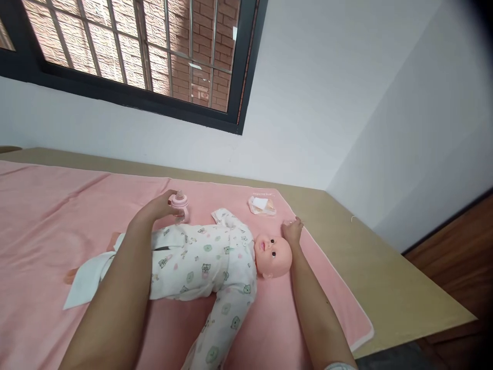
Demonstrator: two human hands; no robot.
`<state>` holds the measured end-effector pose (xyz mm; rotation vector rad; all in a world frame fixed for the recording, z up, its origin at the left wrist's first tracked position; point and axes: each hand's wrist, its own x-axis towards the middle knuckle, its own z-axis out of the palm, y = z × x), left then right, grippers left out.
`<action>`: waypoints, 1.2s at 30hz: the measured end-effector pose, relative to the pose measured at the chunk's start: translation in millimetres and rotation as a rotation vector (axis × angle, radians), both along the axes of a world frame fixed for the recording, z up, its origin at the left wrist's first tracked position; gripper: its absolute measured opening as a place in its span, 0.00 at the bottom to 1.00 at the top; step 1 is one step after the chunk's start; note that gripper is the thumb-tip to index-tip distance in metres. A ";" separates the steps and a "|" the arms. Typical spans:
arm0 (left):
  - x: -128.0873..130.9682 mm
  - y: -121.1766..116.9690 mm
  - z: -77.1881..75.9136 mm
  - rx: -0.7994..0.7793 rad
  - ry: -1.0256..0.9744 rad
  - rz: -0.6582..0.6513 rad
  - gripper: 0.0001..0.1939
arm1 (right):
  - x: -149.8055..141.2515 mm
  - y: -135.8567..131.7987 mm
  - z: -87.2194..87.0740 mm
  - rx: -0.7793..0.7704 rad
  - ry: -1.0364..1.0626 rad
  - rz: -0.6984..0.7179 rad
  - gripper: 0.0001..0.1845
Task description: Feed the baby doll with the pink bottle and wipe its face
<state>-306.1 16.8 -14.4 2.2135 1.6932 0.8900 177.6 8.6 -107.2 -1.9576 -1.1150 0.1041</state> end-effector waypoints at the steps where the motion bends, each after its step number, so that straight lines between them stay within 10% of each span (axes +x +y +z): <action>1: -0.1 0.9 -0.3 -0.023 0.008 0.011 0.29 | 0.9 0.3 -0.1 -0.007 0.009 -0.004 0.42; 9: 5.8 7.9 -4.5 -0.011 0.036 0.117 0.44 | 1.9 1.8 -0.2 -0.042 0.025 0.000 0.39; 25: 1.3 3.4 0.4 0.155 -0.032 0.171 0.38 | -3.2 -8.5 11.8 0.054 0.219 0.052 0.38; 36: 70.4 -46.6 62.2 0.065 -0.228 -0.061 0.33 | -53.5 -36.2 119.0 0.463 0.525 0.552 0.39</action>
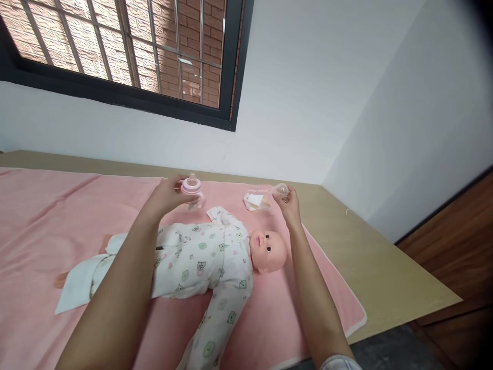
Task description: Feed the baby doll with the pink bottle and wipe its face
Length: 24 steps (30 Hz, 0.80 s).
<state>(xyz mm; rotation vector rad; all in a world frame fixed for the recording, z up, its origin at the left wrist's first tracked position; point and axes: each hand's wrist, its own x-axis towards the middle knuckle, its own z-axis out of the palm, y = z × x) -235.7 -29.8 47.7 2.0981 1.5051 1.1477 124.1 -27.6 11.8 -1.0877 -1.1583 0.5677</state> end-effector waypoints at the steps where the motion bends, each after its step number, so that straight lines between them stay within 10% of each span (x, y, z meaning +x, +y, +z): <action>1: 9.9 -6.0 5.5 -0.018 -0.016 -0.009 0.31 | -10.7 -8.9 10.8 0.042 0.015 0.078 0.41; 9: 72.0 -53.9 26.8 0.047 0.124 -0.097 0.34 | -88.5 -74.6 43.9 0.216 0.014 0.397 0.38; 24: 99.6 -77.2 30.5 0.092 0.240 -0.059 0.36 | -103.1 -81.5 35.4 0.133 -0.172 0.439 0.40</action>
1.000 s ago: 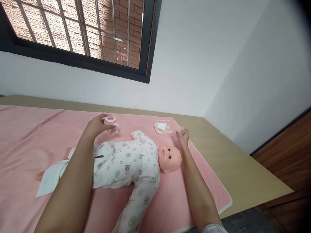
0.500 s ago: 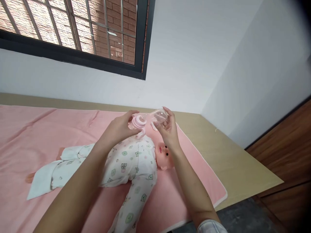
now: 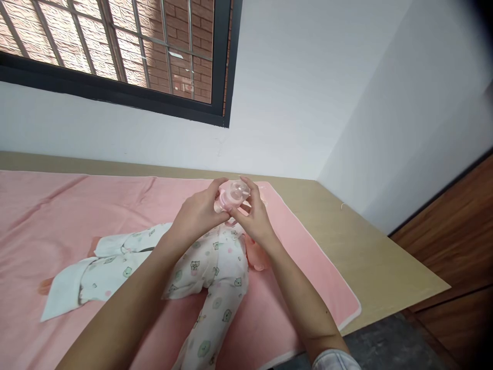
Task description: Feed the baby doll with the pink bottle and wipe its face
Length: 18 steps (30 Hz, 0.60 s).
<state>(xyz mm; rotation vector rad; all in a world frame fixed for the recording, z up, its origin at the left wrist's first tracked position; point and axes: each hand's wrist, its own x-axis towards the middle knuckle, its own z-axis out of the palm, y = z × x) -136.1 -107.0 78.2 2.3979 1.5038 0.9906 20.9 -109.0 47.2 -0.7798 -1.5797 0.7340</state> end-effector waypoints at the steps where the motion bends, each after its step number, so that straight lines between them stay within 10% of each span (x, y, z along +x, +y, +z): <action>1: 1.1 -0.6 -0.2 0.003 0.001 0.004 0.37 | -0.8 -0.5 -0.1 -0.012 0.003 0.003 0.42; 11: 5.2 -6.9 -2.7 0.036 0.004 -0.043 0.40 | 10.4 -2.1 8.4 0.011 0.075 -0.075 0.46; 18: -6.5 -52.9 21.5 0.148 -0.029 -0.273 0.21 | 70.3 41.7 -1.1 0.130 0.051 -0.399 0.49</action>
